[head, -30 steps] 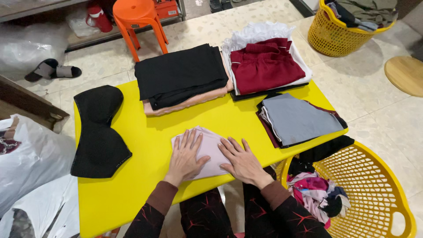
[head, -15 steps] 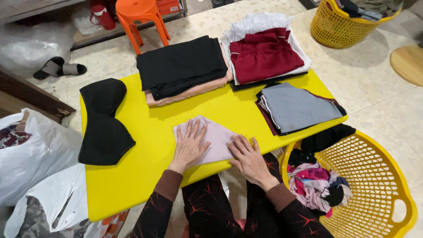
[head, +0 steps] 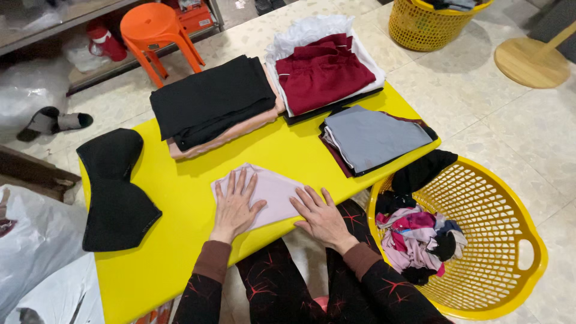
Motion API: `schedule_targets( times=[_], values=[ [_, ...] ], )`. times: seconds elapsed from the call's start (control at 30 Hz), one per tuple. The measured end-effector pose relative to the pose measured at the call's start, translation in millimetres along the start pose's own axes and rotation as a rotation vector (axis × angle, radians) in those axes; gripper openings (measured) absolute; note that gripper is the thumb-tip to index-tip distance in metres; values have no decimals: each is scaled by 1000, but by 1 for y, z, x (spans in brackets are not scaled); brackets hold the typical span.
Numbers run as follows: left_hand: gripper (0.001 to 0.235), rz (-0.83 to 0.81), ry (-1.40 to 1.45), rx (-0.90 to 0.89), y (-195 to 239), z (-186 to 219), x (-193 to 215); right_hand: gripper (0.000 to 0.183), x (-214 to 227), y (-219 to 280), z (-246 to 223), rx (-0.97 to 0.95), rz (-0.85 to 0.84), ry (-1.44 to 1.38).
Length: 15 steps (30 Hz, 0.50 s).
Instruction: The person folds several pieces of underwear and a top on a yellow table, smoothing and aligning each item before stacking them. The person handles items one at a time, including a pink brief, a black lace brief, a white brief, a blue brief, and a pink floral top.
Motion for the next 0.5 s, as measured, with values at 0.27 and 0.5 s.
schedule_targets(
  times=[0.27,0.5],
  values=[
    [81,17,20,-3,-1,3,6,66,1,2,3,-52,-21,-76],
    [44,453,339,440,33,-32,14,38,14,-7,12,-481,325,-154]
  ],
)
Point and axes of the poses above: each hand's wrist, its own y-axis away from the middle knuckle, its own x-axis out of the back of the hand, z = x × y, the point moved 4 cm from there along -y, towards the middle knuckle, and after that the axes turned 8 degrees about -y, right-handed, at the moved point
